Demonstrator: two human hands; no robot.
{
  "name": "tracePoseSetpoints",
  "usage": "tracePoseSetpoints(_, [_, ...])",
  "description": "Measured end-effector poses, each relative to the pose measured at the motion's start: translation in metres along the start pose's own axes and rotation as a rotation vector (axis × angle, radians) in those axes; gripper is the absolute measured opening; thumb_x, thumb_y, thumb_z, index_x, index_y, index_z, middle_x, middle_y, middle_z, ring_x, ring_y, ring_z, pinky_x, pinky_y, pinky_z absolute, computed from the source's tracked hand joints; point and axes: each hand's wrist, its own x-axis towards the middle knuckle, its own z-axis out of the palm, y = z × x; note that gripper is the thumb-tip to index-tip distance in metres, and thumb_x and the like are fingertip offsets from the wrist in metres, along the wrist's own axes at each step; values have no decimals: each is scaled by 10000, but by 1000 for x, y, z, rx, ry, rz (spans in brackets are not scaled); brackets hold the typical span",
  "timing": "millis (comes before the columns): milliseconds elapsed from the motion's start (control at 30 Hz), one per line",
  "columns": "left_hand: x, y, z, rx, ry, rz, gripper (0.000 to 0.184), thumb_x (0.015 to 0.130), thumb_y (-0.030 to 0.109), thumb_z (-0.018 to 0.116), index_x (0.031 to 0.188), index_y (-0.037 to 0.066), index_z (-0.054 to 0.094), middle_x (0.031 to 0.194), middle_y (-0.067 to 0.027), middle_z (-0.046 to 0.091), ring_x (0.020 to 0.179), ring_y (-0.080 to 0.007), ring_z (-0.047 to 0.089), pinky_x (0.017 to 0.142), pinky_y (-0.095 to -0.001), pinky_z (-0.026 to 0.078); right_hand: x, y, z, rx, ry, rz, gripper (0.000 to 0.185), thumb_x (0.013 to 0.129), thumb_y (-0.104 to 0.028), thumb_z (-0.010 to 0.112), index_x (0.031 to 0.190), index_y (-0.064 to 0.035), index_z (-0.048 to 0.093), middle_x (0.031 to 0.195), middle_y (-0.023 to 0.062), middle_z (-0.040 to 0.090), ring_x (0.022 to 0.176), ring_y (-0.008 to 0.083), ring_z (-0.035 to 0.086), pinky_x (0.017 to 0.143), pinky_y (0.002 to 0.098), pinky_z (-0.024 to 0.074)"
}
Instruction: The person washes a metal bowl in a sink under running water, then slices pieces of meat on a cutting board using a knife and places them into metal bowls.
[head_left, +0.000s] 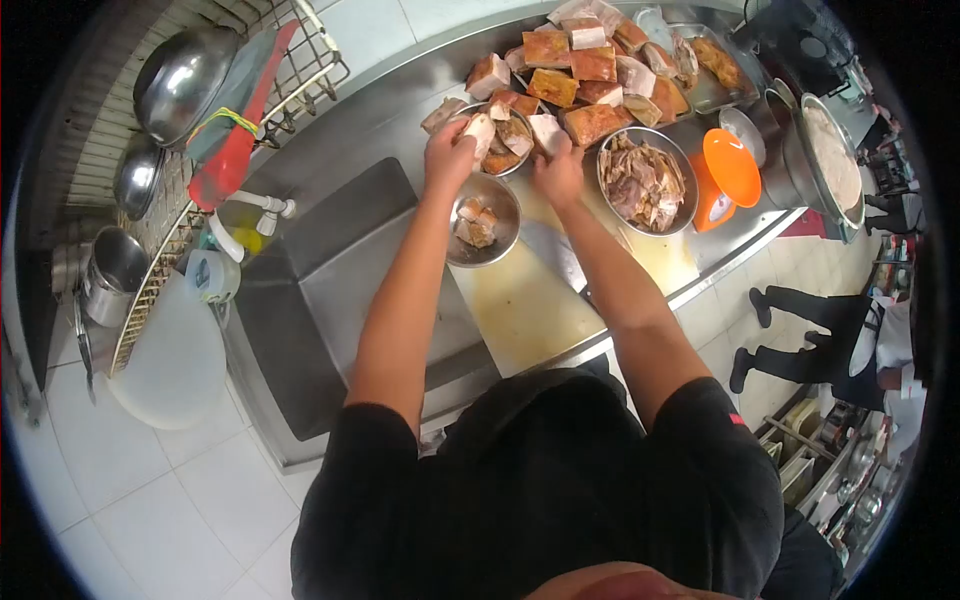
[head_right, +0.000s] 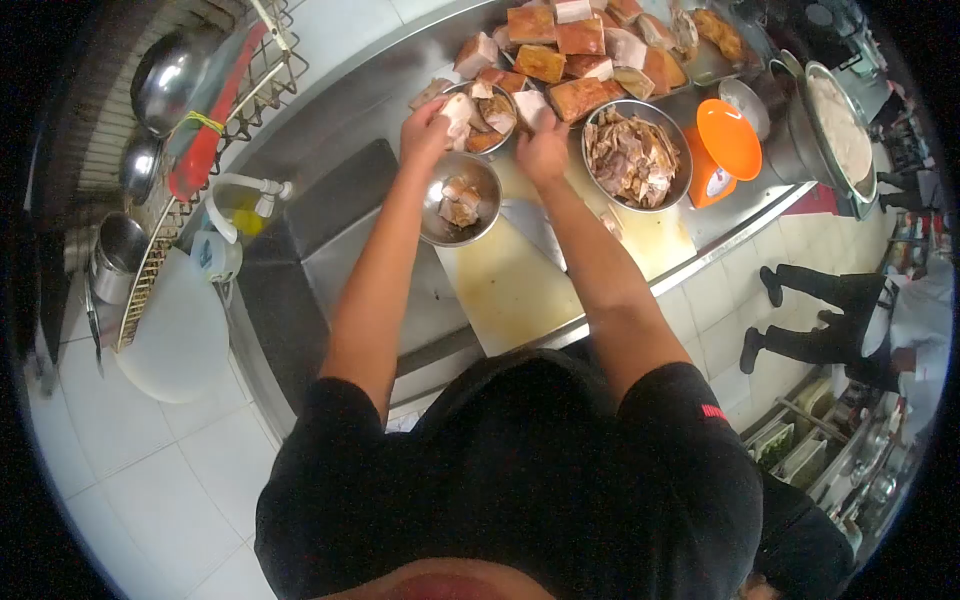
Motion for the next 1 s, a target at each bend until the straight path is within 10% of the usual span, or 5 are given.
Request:
tracePoseSetpoints(200, [-66,-42,-71,-397,109,-103,448,889,132,635,1327,43,668,1117,-48,714,857,-102,656,571,-250,490,8,-8,43,37,228,132,758,792,-201,798,1447,-63,444,1361,294,533,1194,474,597,1012,524,510])
tracePoseSetpoints(600, [-117,-107,-92,-738,206,-289,490,936,122,580,1419,40,559,1197,-80,709,917,-165,690,602,-288,490,25,-35,-64,-104,-17,-116,640,723,-317,827,1267,-47,627,1054,263,738,987,436,724,876,508,580])
tracePoseSetpoints(833, [-126,-101,-72,-773,174,-296,492,952,162,595,1435,79,544,1220,-64,710,945,-158,683,667,-291,483,136,-12,-160,253,-227,-65,563,781,-328,840,1238,-27,705,943,119,765,833,190,714,767,350,583])
tracePoseSetpoints(1000, [-133,-95,-58,-738,207,-292,462,971,146,584,1426,67,560,1170,-62,729,888,-155,703,651,-303,528,194,36,-151,-101,-324,-155,472,845,-247,694,1288,-83,712,1150,170,758,1024,294,731,923,408,556])
